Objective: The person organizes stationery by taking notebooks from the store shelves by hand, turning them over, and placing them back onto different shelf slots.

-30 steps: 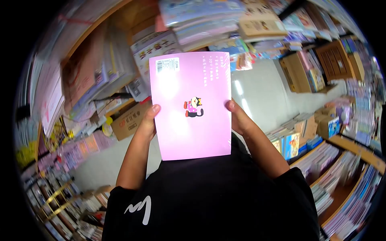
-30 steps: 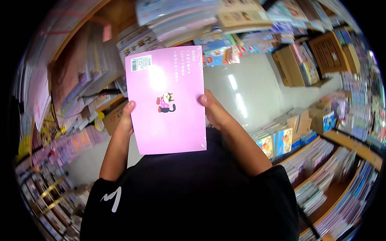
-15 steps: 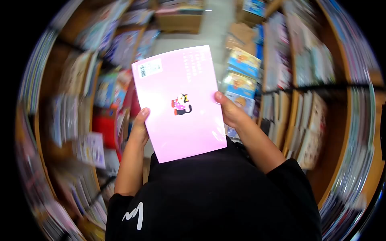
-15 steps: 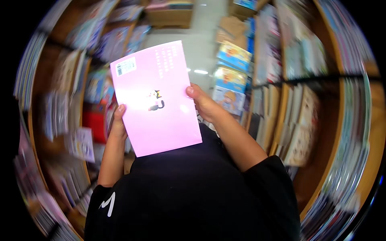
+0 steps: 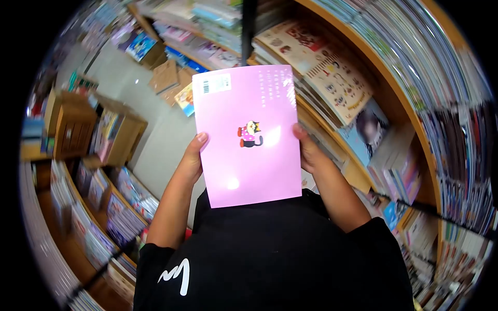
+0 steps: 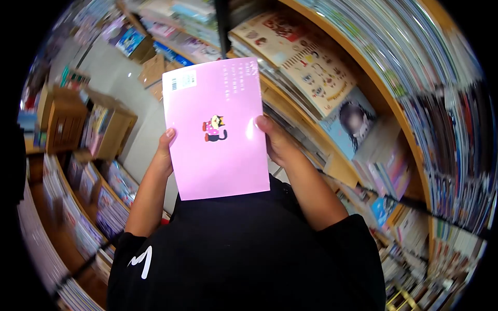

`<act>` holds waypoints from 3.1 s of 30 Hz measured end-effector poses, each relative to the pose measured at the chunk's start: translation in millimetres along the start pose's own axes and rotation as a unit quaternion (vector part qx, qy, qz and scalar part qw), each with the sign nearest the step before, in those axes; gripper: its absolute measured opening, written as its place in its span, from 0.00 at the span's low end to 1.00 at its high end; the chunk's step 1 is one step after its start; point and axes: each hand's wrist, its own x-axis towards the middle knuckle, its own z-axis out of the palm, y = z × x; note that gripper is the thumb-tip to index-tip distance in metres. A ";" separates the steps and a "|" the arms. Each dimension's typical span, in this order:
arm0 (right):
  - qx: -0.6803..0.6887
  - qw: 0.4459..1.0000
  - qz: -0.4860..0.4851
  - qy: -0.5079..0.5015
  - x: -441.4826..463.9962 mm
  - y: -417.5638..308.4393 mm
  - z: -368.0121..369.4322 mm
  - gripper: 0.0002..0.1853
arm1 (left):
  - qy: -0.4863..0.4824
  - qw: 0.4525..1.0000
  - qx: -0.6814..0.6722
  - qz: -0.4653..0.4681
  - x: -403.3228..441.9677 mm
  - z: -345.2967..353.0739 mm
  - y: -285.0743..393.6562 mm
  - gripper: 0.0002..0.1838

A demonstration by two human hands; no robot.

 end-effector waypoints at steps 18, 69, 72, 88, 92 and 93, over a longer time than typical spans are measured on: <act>0.134 0.905 -0.171 0.365 -92.6 12.3 22.2 0.55 | -0.277 0.936 0.149 -0.156 111.3 103.6 77.7 0.46; 0.131 0.906 -0.152 0.372 -241.9 97.9 -145.4 0.58 | -0.343 0.903 0.178 -0.190 99.3 268.5 -88.2 0.36; 0.111 0.905 -0.171 0.373 -230.1 101.6 -148.0 0.58 | -0.316 0.909 0.171 -0.212 107.4 268.4 -87.3 0.38; 0.057 0.903 -0.237 0.353 -213.9 120.8 -164.6 0.56 | -0.358 0.888 0.200 -0.208 126.5 242.5 -111.2 0.49; 0.133 0.893 -0.270 0.333 -212.0 112.5 -160.1 0.48 | -0.335 0.904 0.191 -0.186 118.3 247.5 -106.9 0.53; 0.134 0.887 -0.273 0.348 -213.4 107.2 -155.6 0.46 | -0.324 0.908 0.167 -0.209 115.9 247.8 -108.4 0.56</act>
